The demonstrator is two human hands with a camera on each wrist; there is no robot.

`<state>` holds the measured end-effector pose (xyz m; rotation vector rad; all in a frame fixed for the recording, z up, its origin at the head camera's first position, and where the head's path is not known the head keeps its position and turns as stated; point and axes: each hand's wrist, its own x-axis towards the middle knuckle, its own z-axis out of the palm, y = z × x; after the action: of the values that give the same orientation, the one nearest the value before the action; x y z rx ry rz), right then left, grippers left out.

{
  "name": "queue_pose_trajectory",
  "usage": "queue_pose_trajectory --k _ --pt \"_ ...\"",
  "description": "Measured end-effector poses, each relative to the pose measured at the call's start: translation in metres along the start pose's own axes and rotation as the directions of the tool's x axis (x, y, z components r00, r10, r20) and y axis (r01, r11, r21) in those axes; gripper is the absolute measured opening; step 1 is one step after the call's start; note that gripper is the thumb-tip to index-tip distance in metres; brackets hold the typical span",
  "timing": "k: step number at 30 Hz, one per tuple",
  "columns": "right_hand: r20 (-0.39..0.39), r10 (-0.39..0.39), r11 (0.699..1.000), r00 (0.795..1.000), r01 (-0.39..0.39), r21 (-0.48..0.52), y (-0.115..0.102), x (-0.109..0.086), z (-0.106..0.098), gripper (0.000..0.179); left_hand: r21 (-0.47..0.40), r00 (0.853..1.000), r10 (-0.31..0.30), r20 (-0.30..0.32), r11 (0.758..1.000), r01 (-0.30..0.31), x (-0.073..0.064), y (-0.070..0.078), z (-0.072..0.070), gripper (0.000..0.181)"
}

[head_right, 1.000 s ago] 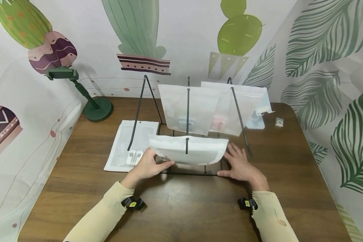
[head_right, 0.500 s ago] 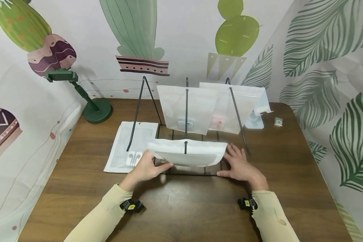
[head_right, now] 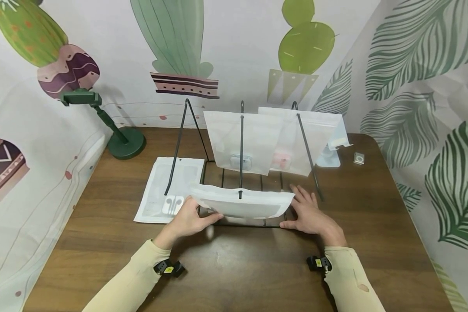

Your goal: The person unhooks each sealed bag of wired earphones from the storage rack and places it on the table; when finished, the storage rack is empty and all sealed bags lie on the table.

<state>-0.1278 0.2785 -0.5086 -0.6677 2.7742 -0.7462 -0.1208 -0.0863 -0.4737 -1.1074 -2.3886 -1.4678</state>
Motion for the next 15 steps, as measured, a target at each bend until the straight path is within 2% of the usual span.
queue_pose_trajectory --k 5,15 --pt "0.007 0.009 1.000 1.000 -0.009 0.009 -0.0001 0.0005 -0.0002 0.099 -0.013 1.000 -0.003 0.015 1.000 0.003 -0.0011 0.0009 0.0003 0.012" --pt "0.002 0.015 1.000 1.000 -0.015 -0.006 -0.0012 -0.0003 -0.0001 0.098 -0.024 1.000 0.021 0.007 0.999 -0.021 -0.0044 -0.0007 0.0011 0.017"
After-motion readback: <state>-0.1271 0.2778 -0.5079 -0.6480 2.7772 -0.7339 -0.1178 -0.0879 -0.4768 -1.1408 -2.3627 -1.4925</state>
